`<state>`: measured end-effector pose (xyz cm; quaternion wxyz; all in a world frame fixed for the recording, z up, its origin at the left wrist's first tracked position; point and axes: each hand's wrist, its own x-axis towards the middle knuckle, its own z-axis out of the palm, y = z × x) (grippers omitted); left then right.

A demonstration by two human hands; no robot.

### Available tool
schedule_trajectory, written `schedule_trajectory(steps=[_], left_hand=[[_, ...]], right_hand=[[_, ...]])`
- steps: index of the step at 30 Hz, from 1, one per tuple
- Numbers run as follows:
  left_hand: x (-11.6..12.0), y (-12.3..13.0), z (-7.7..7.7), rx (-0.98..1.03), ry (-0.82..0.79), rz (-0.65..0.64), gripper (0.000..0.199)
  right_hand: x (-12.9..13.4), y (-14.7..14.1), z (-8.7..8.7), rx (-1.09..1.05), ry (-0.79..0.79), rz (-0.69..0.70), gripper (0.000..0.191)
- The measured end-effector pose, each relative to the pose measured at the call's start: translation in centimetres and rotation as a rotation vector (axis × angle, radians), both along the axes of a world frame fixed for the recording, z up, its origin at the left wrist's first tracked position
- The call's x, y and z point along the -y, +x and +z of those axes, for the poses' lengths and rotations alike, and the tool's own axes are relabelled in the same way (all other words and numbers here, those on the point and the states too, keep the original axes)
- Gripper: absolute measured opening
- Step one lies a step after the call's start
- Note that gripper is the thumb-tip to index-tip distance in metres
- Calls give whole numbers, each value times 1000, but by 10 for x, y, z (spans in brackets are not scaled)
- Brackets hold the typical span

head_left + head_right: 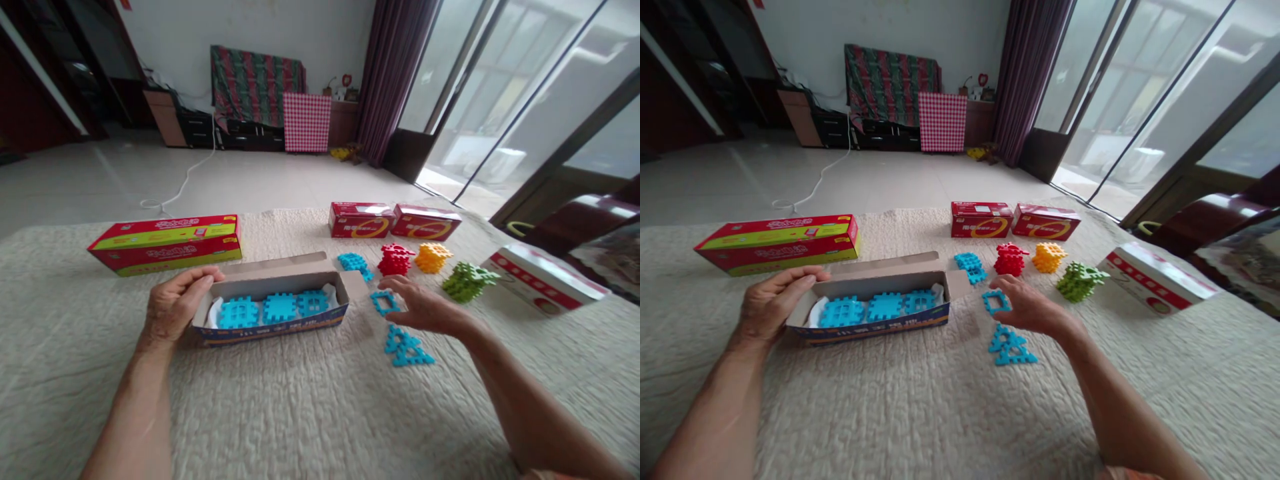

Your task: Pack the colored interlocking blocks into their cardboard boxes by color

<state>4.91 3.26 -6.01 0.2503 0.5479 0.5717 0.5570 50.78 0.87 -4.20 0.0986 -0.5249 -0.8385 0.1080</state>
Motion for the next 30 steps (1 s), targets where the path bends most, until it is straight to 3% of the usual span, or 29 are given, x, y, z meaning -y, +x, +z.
schedule_trajectory(steps=[3, 10, 15, 19, 22, 26, 30], left_hand=[[-2, -2, -2, -13, 11, -1, 24], [-5, -4, -5, -39, 28, -10, 25], [-2, -1, 0, -70, 24, -9, 26], [-1, 2, 3, -69, 21, -2, 27], [-1, 3, 4, -65, 17, -9, 26], [0, 4, 6, -76, 17, -8, 27], [1, 5, 7, -77, 23, -4, 27]], right_hand=[[-4, 1, 3, -2, -32, 92, 50], [-3, -2, 2, 88, 38, 56, 41], [-3, -4, 30, 41, 262, -22, 38], [1, -47, 61, -82, 289, 107, 41], [0, -88, 73, -146, 220, 225, 39], [-9, -120, 74, -140, 118, 314, 36], [-15, -127, 70, -124, 79, 324, 34]])
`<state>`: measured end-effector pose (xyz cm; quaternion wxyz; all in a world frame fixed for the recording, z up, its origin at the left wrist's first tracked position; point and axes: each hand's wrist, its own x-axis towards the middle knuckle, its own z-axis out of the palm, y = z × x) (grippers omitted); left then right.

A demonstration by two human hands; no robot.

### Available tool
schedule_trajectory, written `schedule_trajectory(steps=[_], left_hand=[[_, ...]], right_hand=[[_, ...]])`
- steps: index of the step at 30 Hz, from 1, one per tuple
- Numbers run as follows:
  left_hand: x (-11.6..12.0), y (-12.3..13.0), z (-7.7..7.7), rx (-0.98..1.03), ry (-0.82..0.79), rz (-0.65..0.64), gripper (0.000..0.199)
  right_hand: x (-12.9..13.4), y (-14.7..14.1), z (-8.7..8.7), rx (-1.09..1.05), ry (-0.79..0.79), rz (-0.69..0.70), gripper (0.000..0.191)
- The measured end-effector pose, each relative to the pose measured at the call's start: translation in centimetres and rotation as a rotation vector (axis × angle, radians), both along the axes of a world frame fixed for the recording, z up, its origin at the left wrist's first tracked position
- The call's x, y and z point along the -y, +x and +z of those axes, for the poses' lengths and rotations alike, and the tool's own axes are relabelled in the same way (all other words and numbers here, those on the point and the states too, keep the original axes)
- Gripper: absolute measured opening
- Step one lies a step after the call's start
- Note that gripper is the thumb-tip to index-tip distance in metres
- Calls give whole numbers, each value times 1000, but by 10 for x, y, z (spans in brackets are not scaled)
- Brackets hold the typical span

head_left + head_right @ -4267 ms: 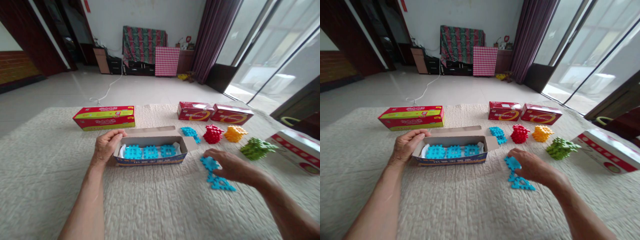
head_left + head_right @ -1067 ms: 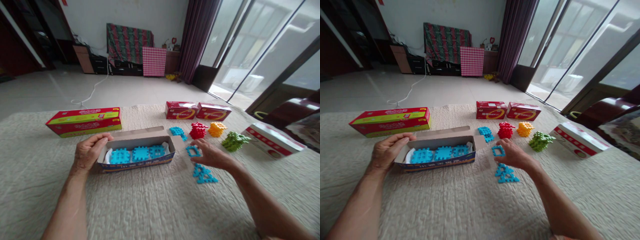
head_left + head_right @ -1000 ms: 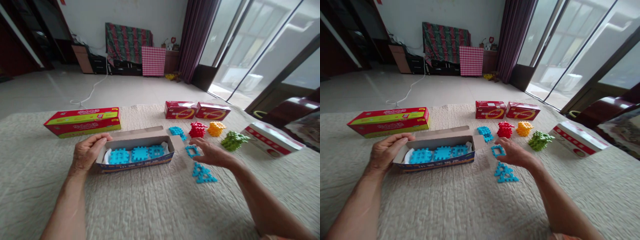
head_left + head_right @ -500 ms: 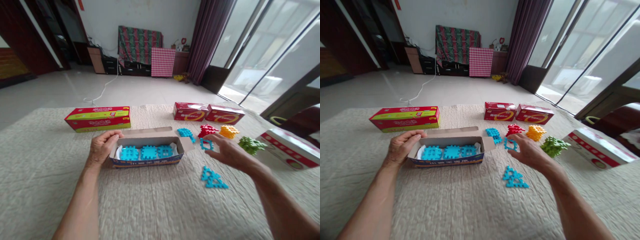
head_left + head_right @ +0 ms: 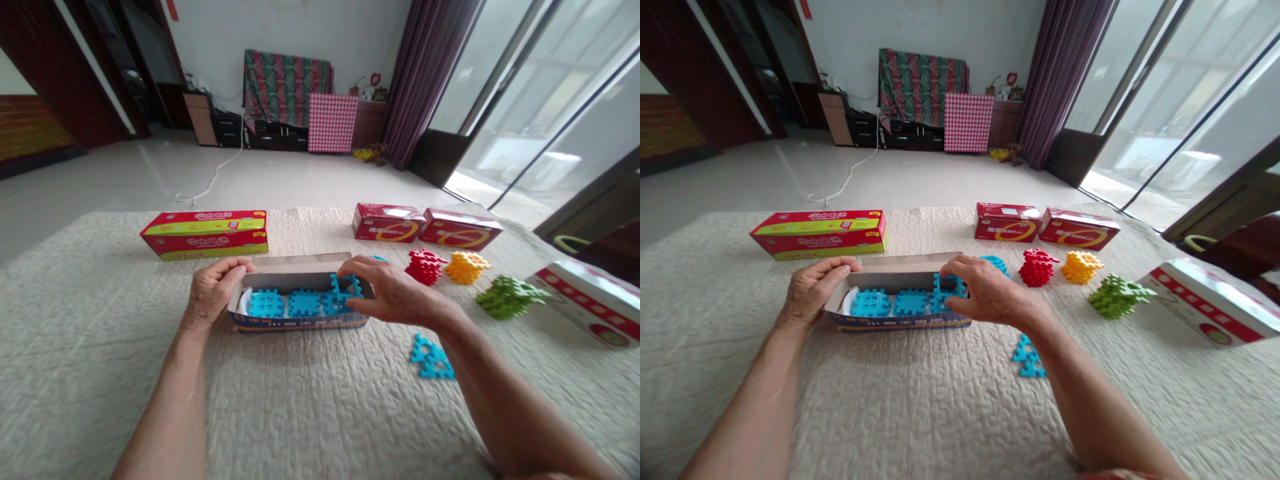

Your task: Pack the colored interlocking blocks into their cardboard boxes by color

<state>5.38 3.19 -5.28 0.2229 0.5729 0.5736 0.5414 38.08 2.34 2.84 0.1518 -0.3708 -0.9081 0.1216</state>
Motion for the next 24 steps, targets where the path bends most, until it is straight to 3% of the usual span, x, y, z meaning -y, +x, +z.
schedule_trajectory(steps=[11, 18, 24], left_hand=[[-2, -3, -5, -3, 7, -13, 24], [-3, -5, -7, 4, -4, -12, 26], [-3, -6, -8, 32, -29, -5, 26]], right_hand=[[0, 3, -5, -1, 1, -10, 42], [0, 9, -1, -51, 3, -29, 32], [-19, 52, 3, -231, 190, -305, 23]])
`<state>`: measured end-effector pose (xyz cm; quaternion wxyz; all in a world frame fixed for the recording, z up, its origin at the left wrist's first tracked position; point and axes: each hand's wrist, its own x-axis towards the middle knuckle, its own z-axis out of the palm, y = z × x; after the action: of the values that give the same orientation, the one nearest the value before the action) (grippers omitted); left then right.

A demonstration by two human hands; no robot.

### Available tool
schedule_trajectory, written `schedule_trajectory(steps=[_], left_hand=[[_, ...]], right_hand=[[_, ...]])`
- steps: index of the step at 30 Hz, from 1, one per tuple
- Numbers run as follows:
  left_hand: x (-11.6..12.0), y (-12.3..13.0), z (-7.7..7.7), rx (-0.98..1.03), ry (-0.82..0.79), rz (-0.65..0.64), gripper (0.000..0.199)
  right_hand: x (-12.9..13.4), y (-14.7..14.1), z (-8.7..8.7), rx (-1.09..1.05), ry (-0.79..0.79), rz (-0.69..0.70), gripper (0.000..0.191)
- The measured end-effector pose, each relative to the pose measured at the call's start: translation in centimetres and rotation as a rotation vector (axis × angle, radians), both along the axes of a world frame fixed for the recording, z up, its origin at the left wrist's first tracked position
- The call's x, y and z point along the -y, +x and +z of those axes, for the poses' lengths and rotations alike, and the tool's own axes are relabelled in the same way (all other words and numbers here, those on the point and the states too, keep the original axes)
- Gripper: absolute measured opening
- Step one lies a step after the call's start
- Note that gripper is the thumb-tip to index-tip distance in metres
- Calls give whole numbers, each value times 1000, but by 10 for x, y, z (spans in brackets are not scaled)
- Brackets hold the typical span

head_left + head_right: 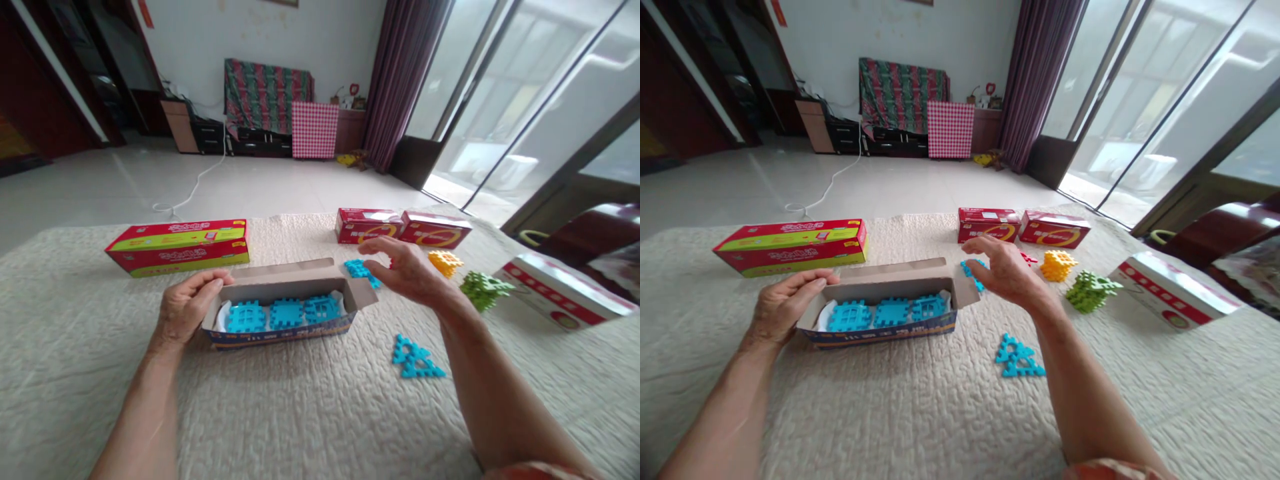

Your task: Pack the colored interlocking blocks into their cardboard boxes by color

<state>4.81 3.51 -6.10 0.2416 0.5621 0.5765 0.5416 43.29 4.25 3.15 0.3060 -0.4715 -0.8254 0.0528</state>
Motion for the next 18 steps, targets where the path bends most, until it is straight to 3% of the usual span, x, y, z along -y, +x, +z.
schedule_trajectory(steps=[5, 11, 18], left_hand=[[0, -1, -1, 18, -12, 15, 23], [0, -3, -1, -3, -25, 12, 22], [-2, -2, -2, 5, -6, 8, 24]], right_hand=[[-24, 24, -20, -38, -15, -239, 19], [-46, 10, -58, 72, -158, -331, 28], [-58, -1, -65, 214, -275, -438, 42]])
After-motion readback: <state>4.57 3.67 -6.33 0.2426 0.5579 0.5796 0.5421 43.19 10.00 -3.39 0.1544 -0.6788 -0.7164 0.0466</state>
